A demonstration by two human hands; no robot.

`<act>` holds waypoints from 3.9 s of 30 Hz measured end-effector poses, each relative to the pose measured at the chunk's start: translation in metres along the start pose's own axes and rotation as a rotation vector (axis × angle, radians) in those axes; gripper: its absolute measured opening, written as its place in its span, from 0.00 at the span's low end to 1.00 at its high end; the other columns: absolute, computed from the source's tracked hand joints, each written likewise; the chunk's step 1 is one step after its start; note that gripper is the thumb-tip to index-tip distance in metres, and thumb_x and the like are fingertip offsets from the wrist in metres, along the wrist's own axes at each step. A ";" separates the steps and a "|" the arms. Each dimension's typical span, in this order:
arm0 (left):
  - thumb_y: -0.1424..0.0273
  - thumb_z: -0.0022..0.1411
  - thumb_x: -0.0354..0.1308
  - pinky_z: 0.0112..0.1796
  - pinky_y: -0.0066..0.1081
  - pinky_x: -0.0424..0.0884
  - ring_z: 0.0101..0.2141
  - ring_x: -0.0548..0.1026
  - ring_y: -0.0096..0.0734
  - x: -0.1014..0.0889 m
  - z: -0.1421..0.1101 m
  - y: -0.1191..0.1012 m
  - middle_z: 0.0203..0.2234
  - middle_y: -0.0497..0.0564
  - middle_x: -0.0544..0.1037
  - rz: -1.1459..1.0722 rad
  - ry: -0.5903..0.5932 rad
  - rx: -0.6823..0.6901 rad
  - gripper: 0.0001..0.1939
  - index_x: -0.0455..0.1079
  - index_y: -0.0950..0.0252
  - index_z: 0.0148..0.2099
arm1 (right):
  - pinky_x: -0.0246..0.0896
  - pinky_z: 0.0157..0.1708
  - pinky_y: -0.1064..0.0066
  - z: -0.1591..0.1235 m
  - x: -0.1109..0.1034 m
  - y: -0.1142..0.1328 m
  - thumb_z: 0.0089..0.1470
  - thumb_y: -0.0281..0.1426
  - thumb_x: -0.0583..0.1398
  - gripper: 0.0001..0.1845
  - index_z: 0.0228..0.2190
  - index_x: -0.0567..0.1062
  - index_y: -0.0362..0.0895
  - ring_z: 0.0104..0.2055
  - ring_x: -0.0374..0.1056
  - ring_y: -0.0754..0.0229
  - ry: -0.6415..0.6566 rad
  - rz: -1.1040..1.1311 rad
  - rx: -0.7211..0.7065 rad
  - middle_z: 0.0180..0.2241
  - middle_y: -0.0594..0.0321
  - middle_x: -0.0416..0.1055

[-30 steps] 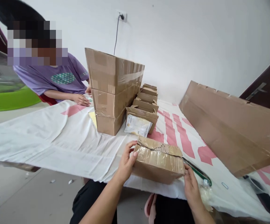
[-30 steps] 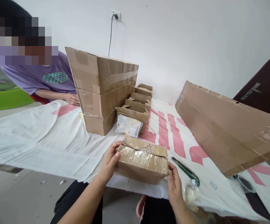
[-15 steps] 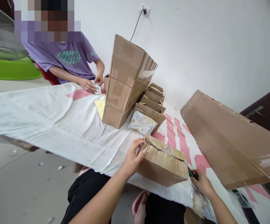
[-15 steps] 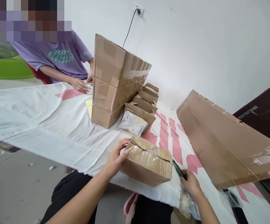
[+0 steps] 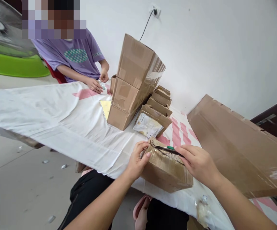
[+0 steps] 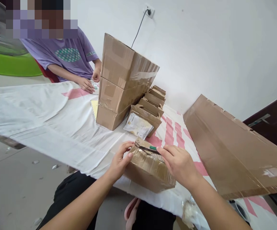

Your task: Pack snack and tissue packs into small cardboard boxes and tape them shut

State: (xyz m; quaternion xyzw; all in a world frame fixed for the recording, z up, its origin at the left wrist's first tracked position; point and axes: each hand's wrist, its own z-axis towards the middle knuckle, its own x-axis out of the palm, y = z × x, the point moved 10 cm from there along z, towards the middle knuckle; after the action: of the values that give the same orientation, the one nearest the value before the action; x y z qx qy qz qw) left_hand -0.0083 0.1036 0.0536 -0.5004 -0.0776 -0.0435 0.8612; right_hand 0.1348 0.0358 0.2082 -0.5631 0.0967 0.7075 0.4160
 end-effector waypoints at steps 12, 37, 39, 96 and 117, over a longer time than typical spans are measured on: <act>0.60 0.63 0.51 0.51 0.44 0.64 0.49 0.68 0.44 -0.003 0.001 -0.007 0.46 0.56 0.68 0.134 -0.018 0.074 0.14 0.69 0.61 0.45 | 0.55 0.31 0.67 -0.028 0.013 -0.002 0.57 0.18 0.49 0.20 0.42 0.74 0.46 0.31 0.66 0.60 0.334 -0.130 -0.067 0.34 0.59 0.74; 0.51 0.54 0.62 0.57 0.48 0.58 0.57 0.64 0.51 0.002 0.004 0.004 0.52 0.60 0.67 -0.232 0.136 -0.108 0.20 0.74 0.63 0.38 | 0.68 0.42 0.55 -0.307 0.145 -0.145 0.38 0.42 0.59 0.20 0.33 0.77 0.45 0.38 0.74 0.48 0.141 0.416 1.175 0.36 0.55 0.78; 0.52 0.54 0.63 0.58 0.50 0.56 0.59 0.62 0.52 0.002 0.003 0.003 0.54 0.59 0.67 -0.251 0.143 -0.112 0.19 0.75 0.63 0.34 | 0.66 0.45 0.55 -0.289 0.127 -0.150 0.44 0.45 0.58 0.22 0.37 0.77 0.44 0.43 0.72 0.47 0.085 0.384 1.163 0.40 0.52 0.77; 0.66 0.63 0.55 0.52 0.46 0.63 0.53 0.66 0.44 0.002 0.006 -0.060 0.51 0.58 0.70 0.298 -0.012 0.227 0.14 0.66 0.62 0.51 | 0.60 0.37 0.66 -0.027 0.020 -0.009 0.58 0.24 0.54 0.06 0.31 0.69 0.46 0.36 0.64 0.59 -0.123 0.466 0.332 0.31 0.62 0.69; 0.72 0.60 0.53 0.35 0.31 0.64 0.33 0.77 0.36 0.112 0.042 -0.086 0.31 0.50 0.83 0.902 0.756 0.175 0.12 0.78 0.62 0.33 | 0.58 0.43 0.62 -0.065 -0.009 0.006 0.59 0.25 0.53 0.08 0.31 0.71 0.46 0.41 0.63 0.56 -0.196 0.327 0.192 0.34 0.60 0.70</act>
State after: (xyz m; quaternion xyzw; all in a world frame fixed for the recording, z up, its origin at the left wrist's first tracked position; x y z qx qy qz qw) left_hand 0.0846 0.0973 0.1674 -0.3607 0.4515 0.1579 0.8007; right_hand 0.1773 -0.0117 0.1911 -0.4261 0.2129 0.8044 0.3550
